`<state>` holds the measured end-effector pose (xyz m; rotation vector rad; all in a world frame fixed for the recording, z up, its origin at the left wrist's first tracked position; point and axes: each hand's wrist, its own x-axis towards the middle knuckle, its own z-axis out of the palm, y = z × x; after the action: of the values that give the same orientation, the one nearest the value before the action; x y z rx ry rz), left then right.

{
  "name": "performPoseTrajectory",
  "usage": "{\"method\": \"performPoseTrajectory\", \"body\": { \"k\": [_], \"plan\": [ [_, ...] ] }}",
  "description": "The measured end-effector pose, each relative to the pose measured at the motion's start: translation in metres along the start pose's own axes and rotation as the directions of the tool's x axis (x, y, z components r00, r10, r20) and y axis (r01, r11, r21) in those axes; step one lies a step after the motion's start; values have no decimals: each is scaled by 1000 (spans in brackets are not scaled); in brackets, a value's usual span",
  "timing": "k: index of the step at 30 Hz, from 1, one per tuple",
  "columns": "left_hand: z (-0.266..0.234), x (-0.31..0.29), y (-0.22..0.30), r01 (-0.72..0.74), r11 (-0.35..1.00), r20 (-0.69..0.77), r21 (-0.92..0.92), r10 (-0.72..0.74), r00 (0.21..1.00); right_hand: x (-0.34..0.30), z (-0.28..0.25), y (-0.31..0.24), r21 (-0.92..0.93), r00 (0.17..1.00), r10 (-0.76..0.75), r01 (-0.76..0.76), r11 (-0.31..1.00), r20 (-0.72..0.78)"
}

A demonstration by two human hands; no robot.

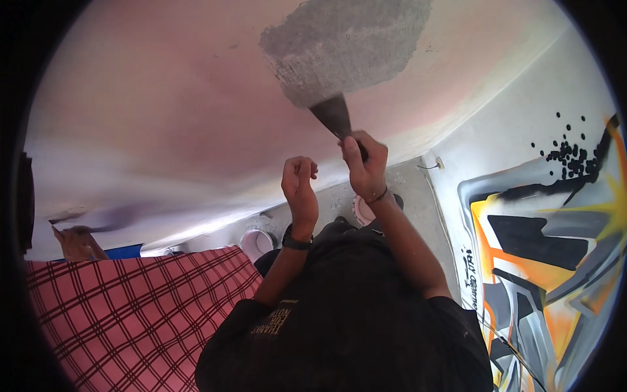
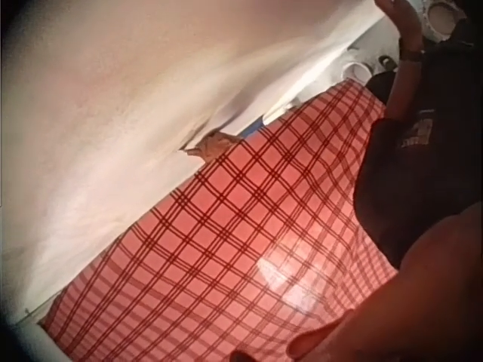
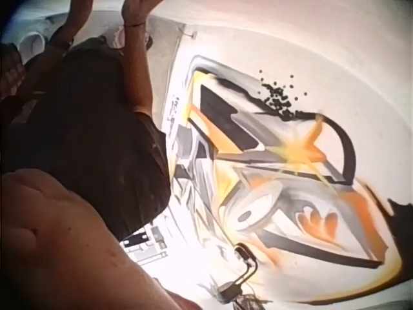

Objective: Scraping a patch of ceiling with a putty knife.

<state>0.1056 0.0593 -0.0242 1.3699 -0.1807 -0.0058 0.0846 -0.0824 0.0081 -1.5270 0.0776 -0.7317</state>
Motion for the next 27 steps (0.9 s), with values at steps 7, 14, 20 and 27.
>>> {"method": "performPoseTrajectory", "body": {
  "k": [7, 14, 20, 27],
  "plan": [
    [38, 34, 51, -158, 987, 15, -41, 159, 987, 8, 17, 10, 60, 973, 224, -227, 972, 56],
    [59, 55, 59, -33, 969, 227, -246, 91, 970, 14, 19, -9, 116, 982, 140, -155, 981, 126],
    [78, 50, 51, -23, 968, 224, -251, 82, 971, -13, 8, 5, 161, 971, 220, -232, 959, 91],
    [83, 55, 66, -123, 974, 98, -190, 144, 985, 0, 18, 7, 74, 998, 28, -32, 997, 58]
  ]
}}
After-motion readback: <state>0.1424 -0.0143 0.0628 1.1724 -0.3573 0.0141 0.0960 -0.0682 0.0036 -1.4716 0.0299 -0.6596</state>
